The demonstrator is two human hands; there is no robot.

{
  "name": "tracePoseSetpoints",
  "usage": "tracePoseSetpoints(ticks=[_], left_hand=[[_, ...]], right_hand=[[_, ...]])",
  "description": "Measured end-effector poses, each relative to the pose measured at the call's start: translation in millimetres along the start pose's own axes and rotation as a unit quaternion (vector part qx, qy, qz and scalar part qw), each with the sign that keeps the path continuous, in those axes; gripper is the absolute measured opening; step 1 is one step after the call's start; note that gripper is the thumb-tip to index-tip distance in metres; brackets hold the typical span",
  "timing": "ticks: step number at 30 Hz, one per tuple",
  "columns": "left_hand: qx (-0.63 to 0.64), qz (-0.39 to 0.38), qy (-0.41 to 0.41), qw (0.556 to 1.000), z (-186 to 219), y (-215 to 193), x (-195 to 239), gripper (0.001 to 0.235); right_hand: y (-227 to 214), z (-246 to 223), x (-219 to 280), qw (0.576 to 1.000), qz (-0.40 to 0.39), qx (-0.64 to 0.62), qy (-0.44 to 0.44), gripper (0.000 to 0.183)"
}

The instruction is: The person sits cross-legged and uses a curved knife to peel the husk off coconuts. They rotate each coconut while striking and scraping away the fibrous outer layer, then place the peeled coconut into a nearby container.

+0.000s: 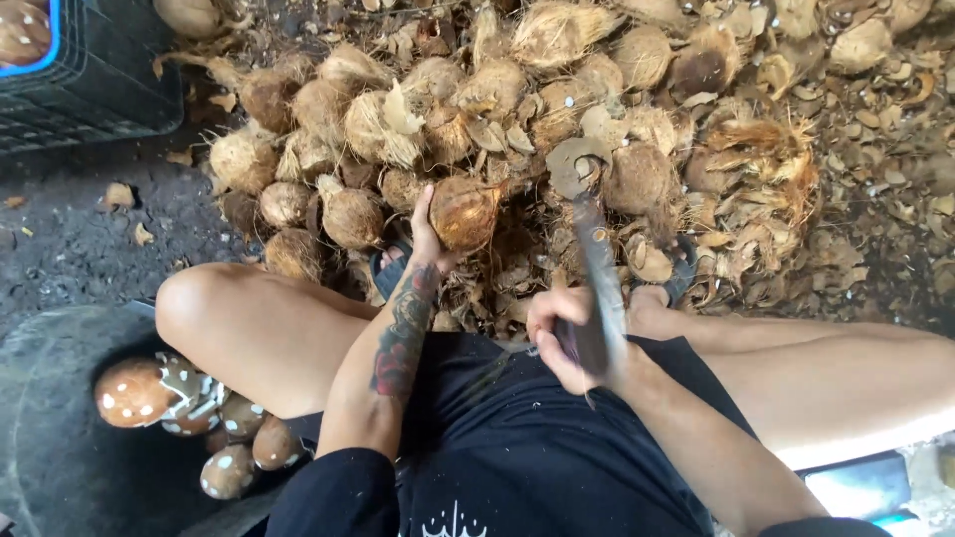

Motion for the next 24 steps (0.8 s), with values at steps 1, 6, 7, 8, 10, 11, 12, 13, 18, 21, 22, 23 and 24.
tracePoseSetpoints(ticks=[1, 6, 7, 8, 10, 11, 12, 13, 18, 21, 22, 23, 24], left_hand=[[-0.003, 0.008, 0.000, 1.000, 1.5, 1.9, 3.2, 0.095], [-0.033, 0.019, 0.000, 0.999, 3.8, 8.5, 1.4, 0.105], [-0.068, 0.020, -0.003, 0.997, 1.7, 10.7, 1.5, 0.108], [-0.105, 0.023, -0.007, 0.994, 0.4, 11.6, 0.8, 0.111], [-0.100, 0.015, -0.010, 0.995, 2.5, 20.5, 17.0, 0.109], [-0.091, 0.009, -0.013, 0.996, 2.4, 25.1, 25.7, 0.108], [-0.092, 0.009, -0.016, 0.996, -0.7, 22.9, 15.3, 0.108], [-0.071, -0.008, -0.008, 0.997, -4.0, 20.9, 5.0, 0.108], [-0.027, -0.063, 0.036, 0.997, 10.3, 22.4, -14.8, 0.092], [-0.010, -0.076, 0.050, 0.996, 18.1, 14.2, -34.8, 0.100], [-0.020, -0.087, 0.070, 0.993, 16.0, 20.5, -32.8, 0.098], [-0.029, -0.099, 0.090, 0.991, 13.2, 27.2, -31.0, 0.095], [-0.031, -0.101, 0.088, 0.990, 10.0, 32.8, -25.3, 0.095]], right_hand=[[-1.5, -2.6, -1.1, 0.997, 0.015, 0.040, -0.071, 0.008], [11.3, 62.6, 0.1, 0.896, -0.155, 0.255, 0.329, 0.016], [10.7, 70.3, 3.2, 0.880, -0.136, 0.218, 0.399, 0.016], [11.8, 78.8, 6.4, 0.858, -0.116, 0.177, 0.468, 0.017], [13.9, 58.6, -4.2, 0.850, -0.114, 0.153, 0.490, 0.021], [13.7, 48.3, -9.1, 0.841, -0.116, 0.131, 0.511, 0.027], [15.9, 41.2, -10.4, 0.840, -0.115, 0.130, 0.514, 0.027], [18.1, 34.3, -11.5, 0.839, -0.109, 0.118, 0.519, 0.030], [30.2, 10.1, -34.0, 0.847, -0.116, 0.144, 0.498, 0.026], [28.7, -7.1, -47.0, 0.851, -0.125, 0.166, 0.483, 0.024], [25.6, -12.9, -48.7, 0.849, -0.118, 0.164, 0.488, 0.021], [21.8, -18.5, -50.2, 0.847, -0.111, 0.163, 0.493, 0.019], [21.5, -23.5, -49.3, 0.847, -0.107, 0.163, 0.494, 0.019]])
Point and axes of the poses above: each hand's wrist, its own x-axis away from the middle knuckle, its own y-axis out of the palm, z = x × y, the point moved 1 cm from there along -x, towards the middle knuckle, and after that the axes turned 3 degrees about z, right-handed, at the moved point
